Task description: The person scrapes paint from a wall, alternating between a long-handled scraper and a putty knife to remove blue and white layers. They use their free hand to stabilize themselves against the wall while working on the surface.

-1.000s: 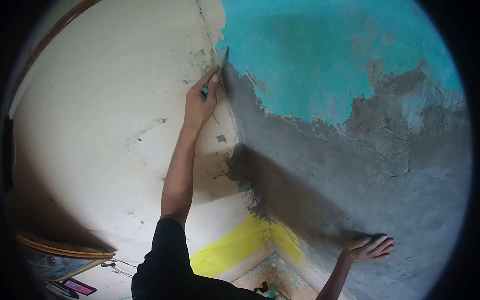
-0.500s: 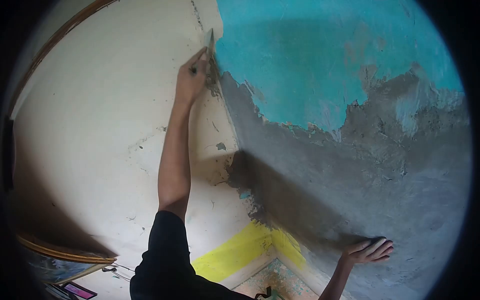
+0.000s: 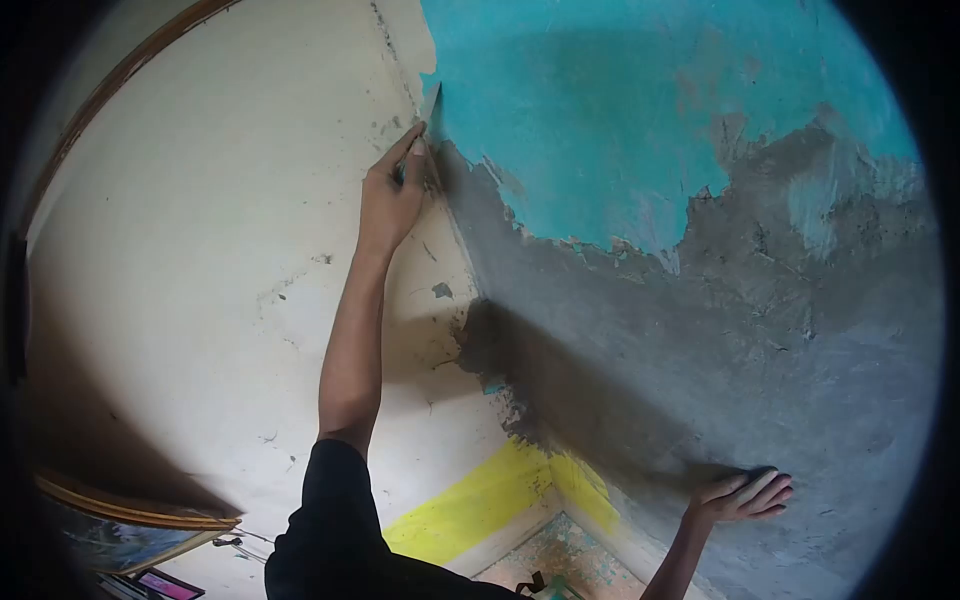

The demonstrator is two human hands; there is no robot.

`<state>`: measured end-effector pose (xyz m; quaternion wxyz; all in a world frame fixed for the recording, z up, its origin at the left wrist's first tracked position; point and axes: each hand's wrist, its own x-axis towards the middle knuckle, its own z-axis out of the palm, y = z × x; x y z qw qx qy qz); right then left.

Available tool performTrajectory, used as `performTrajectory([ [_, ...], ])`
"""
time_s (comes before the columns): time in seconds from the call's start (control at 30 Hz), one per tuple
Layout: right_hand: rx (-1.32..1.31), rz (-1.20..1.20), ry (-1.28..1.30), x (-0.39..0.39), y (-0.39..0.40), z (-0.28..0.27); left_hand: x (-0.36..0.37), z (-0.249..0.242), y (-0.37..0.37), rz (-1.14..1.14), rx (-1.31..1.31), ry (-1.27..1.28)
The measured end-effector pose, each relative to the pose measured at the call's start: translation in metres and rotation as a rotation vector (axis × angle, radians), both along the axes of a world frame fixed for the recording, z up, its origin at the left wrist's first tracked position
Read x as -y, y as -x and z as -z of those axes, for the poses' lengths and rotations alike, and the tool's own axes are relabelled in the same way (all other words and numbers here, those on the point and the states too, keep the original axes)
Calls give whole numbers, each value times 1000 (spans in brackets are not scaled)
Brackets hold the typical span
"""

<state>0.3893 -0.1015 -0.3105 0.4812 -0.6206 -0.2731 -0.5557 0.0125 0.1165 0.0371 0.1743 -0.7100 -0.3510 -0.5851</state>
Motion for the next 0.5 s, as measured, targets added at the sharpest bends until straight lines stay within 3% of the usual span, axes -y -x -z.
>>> performTrajectory([
  [0.13, 4, 11, -14, -2, -1, 4, -2, -47, -3, 64, 63, 72],
  [0.23, 23, 0, -19, -1, 3, -2, 10, -48, 6, -8, 16, 209],
  [0.27, 23, -3, -19, -1, 2, -2, 11, -30, 9, -56, -56, 87],
  [0.37, 27, -5, -26, -1, 2, 0, 6, 4, 12, 38, -56, 74],
  [0.4, 19, -2, -22, -1, 2, 0, 25, -7, 2, 28, -10, 161],
  [0.5, 7, -1, -19, -2, -2, 4, 26, -38, -11, 25, 10, 111],
])
